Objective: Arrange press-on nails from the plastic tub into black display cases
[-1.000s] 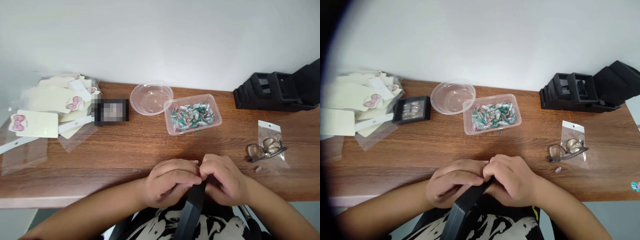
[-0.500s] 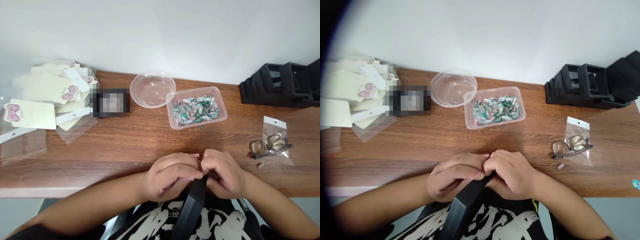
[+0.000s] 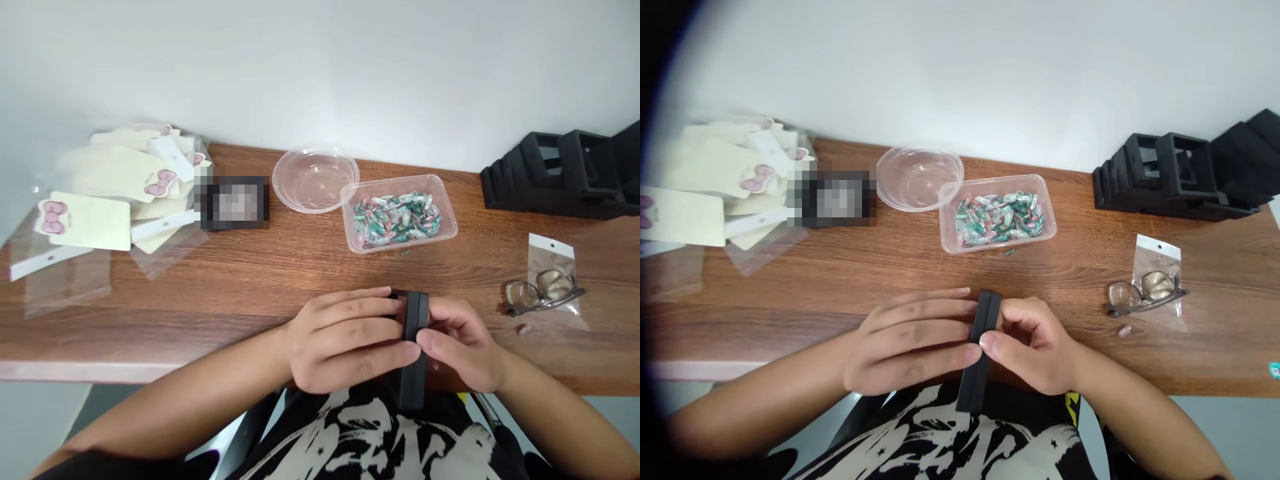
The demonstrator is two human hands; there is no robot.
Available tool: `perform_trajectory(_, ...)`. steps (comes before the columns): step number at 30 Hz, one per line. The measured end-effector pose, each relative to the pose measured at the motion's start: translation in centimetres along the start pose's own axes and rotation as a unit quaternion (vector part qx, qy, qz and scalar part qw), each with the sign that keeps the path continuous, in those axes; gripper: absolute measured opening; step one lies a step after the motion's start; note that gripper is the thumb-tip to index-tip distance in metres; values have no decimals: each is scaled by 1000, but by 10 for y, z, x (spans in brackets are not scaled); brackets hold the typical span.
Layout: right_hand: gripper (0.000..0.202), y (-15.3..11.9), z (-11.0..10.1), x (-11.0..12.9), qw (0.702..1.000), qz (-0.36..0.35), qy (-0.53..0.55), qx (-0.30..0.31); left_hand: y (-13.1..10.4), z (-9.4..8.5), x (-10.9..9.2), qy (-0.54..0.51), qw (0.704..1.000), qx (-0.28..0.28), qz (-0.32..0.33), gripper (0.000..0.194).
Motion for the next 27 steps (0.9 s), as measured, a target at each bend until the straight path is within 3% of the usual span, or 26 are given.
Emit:
perform_trajectory(1, 33, 0, 0, 2, 1000, -15, -6, -2, 1, 0, -5, -16, 997, -26, 69, 16)
perform_trajectory(2, 31, 0, 0, 5, 999, -31, -12, -6, 3, 3, -4, -41, 997, -30, 61, 17)
perform_trajectory(5, 24, 1, 1, 11, 997, -66, -38, -5, 8, 9, 9, -191, 973, -61, -119, 9)
perform_trajectory(8, 18, 4, 3, 14, 991, -100, -84, -2, 4, 23, 12, -285, 912, 16, -296, 27)
perform_trajectory(10, 17, 5, 2, 14, 987, -120, -110, -14, 3, 27, 9, -283, 892, 79, -343, 27)
perform_trajectory(13, 19, 5, 1, 12, 980, -137, -138, -26, 4, 26, 6, -278, 889, 124, -342, 28)
perform_trajectory(17, 19, 2, 1, 12, 967, -164, -192, -26, 5, 27, 5, -316, 875, 133, -342, 24)
perform_trajectory(22, 22, -4, 7, 10, 960, -190, -198, -54, 4, 31, 3, -369, 873, 116, -299, 21)
perform_trajectory(27, 29, -8, 15, 7, 962, -202, -163, -85, 2, 38, 3, -453, 846, 87, -267, 24)
Point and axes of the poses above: each hand's wrist, its own y-axis towards the middle knuckle, its own z-axis out of the palm, x = y × z, the point moved 5 cm from there along y, towards the middle knuckle, and after that the axes turned 4 degrees about y, right-handed, at the moved point
